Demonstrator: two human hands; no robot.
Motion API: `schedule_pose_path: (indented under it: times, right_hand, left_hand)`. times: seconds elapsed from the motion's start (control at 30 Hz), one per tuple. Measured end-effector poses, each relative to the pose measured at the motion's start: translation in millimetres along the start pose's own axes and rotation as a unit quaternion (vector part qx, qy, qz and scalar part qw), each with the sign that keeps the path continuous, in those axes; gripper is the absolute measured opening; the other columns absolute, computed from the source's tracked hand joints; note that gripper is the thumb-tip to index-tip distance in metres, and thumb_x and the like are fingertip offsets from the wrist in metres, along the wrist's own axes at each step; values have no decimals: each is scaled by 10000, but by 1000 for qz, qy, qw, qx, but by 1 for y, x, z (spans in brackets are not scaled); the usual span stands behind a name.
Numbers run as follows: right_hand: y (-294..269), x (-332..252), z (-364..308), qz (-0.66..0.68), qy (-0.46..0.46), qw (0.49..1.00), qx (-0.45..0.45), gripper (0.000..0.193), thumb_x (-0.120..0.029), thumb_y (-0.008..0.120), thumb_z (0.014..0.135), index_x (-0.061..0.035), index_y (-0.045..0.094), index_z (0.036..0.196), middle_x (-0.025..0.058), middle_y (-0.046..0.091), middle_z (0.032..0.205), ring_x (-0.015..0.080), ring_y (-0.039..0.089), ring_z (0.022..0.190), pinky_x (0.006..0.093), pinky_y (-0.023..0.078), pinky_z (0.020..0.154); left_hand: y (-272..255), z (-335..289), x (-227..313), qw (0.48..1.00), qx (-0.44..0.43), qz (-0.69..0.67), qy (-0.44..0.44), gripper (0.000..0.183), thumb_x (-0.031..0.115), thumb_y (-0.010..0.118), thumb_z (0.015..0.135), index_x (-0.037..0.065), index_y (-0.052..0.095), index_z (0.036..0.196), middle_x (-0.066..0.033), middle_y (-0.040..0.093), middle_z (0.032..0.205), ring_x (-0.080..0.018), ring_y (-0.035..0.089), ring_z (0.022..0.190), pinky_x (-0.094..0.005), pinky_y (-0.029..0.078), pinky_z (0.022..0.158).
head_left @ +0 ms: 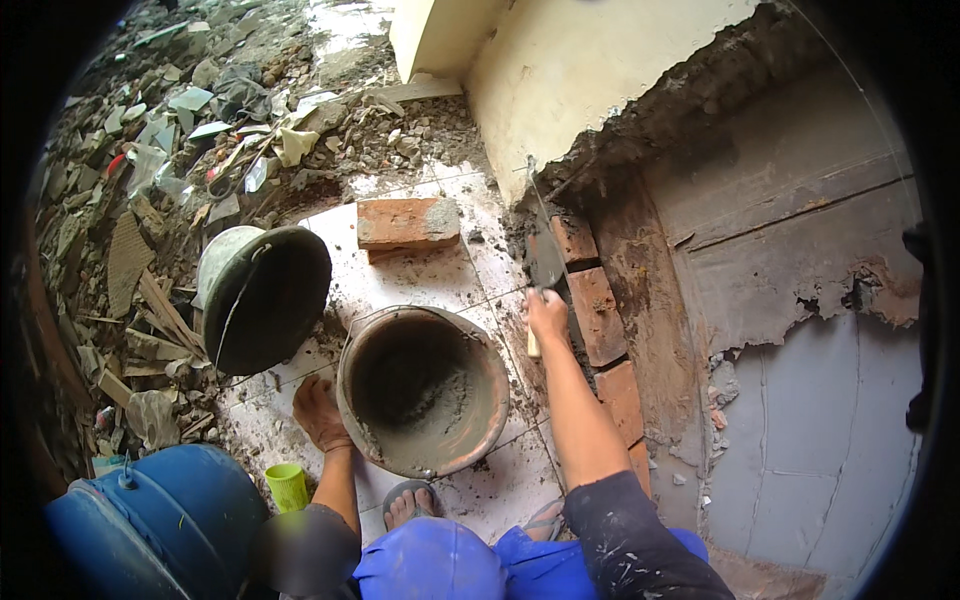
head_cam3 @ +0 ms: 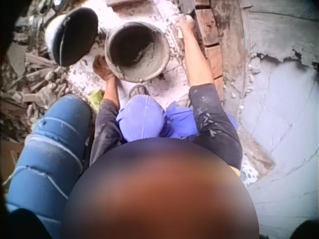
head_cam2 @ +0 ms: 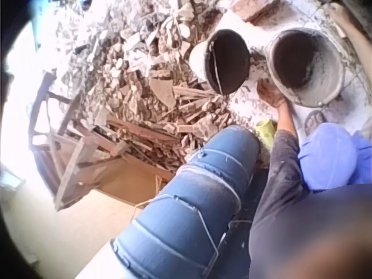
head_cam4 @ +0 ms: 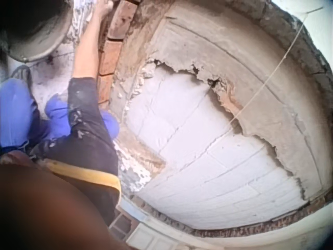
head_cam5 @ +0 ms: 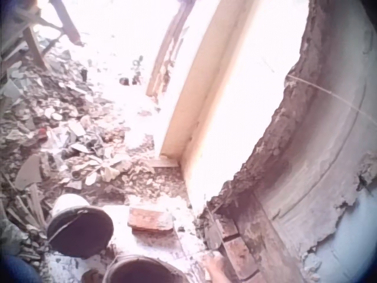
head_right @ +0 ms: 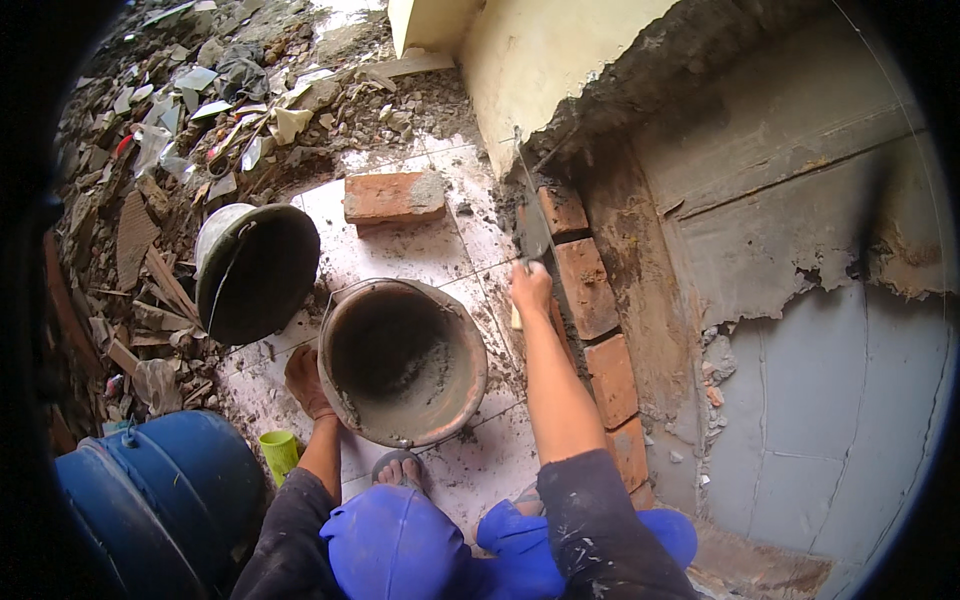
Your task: The person scoops mortar from a bucket with a trowel and spreads it along a wall base. They place red bricks into the mortar, tap them into alignment, and continue adding mortar between bricks to build a low wall.
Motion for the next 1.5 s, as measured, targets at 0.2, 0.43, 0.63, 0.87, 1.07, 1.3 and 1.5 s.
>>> schedule_pose_path:
  times: [0.2,0.43,0.63,0.87,1.07,1.3,1.5]
  right_hand:
    - [-32,17,-75,-64,55,994,-74,322,-293,674,1008,15,692,913,101,722,774,156,664,550,335,523,485]
    - [-29,-28,-21,-173,-102,979,-19,377,-327,657,969,46,711,962,276,747,964,510,701,945,531,549,840]
    - [-46,7,-72,-300,-35,953,25,406,-326,600,1019,52,728,1092,261,757,970,426,749,974,517,575,897]
    - [36,-68,-46,-10,59,995,-74,306,-273,638,965,16,713,1032,174,745,884,268,730,776,416,567,674]
    - [60,-50,-42,199,114,968,-106,387,-316,696,1002,53,668,1114,138,709,769,180,643,531,338,545,461]
    - [75,-23,-8,490,278,814,-138,340,-424,626,1033,-115,587,898,44,616,766,174,552,523,346,503,467]
    - [32,47,-71,534,278,782,-160,335,-398,611,1048,-110,613,877,22,593,711,138,556,577,298,497,534]
  left_hand:
    - [-1,-1,2,1000,17,13,11,262,311,683,888,140,671,1087,-62,630,1293,-324,543,1274,-487,405,1072]
    - [-14,6,16,999,20,-1,43,219,253,700,894,141,660,1077,-66,641,1265,-327,576,1221,-485,455,1029]
    - [-7,3,7,998,27,-47,12,208,203,705,882,139,662,1076,-86,666,1187,-328,623,1146,-462,517,968]
    - [20,-3,-35,992,-29,-120,-29,271,184,663,942,106,664,1201,-105,669,1278,-321,628,1209,-434,516,1009]
    - [25,-7,-33,981,-13,-182,-62,288,201,642,960,95,654,1227,-111,658,1305,-320,618,1227,-435,507,1023]
    - [22,-7,-31,976,-15,-204,-71,310,220,618,981,82,642,1257,-118,645,1337,-318,608,1249,-436,496,1040]
    - [24,-7,-33,974,-23,-211,-73,331,237,597,999,71,632,1282,-125,634,1364,-317,598,1268,-437,487,1055]
Point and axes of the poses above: each hand's wrist, its own z-axis towards the middle knuckle, its own y-axis out of the palm, x = y × z, the point moved 5 cm from there along z, towards the middle knuckle
